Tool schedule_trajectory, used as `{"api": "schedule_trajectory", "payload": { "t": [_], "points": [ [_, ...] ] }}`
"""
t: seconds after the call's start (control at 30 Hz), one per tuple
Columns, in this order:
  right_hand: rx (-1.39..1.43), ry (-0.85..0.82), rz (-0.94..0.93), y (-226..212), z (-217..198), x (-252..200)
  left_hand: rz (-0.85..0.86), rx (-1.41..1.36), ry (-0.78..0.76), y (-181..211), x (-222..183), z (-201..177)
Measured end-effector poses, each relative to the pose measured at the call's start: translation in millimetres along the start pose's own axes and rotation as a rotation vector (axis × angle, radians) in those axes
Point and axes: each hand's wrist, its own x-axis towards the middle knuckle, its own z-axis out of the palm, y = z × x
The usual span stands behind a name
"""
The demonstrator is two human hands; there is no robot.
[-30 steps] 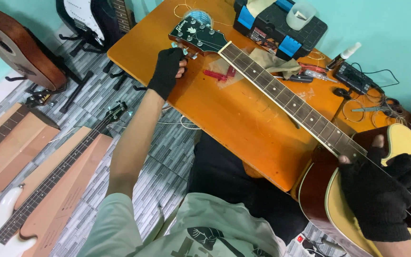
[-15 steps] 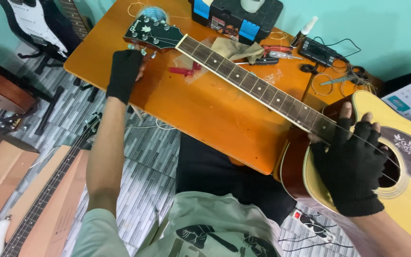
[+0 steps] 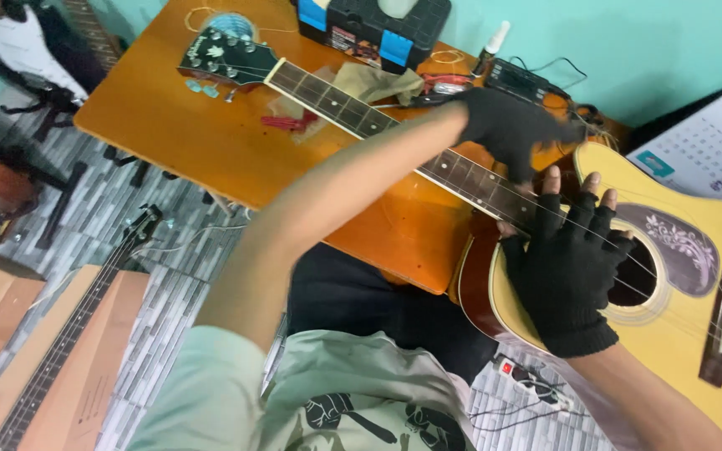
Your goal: Checking the alignment and tension of guitar strings by adjusting tuning pegs and threading a string through the bridge.
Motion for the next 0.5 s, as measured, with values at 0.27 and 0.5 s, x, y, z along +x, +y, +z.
{"api": "schedule_trajectory", "payload": {
  "t": [0.27, 0.5],
  "points": [
    [-0.011, -0.016, -0.003, -2.6, -4.5, 0.9, 0.032, -0.368, -0.019, -47.8, 48.7, 39.7],
    [-0.008, 0.051, -0.084, -1.5, 3.0, 2.2, 0.053, -0.197, 0.654, -92.7, 73.7, 23.1]
  ]
}}
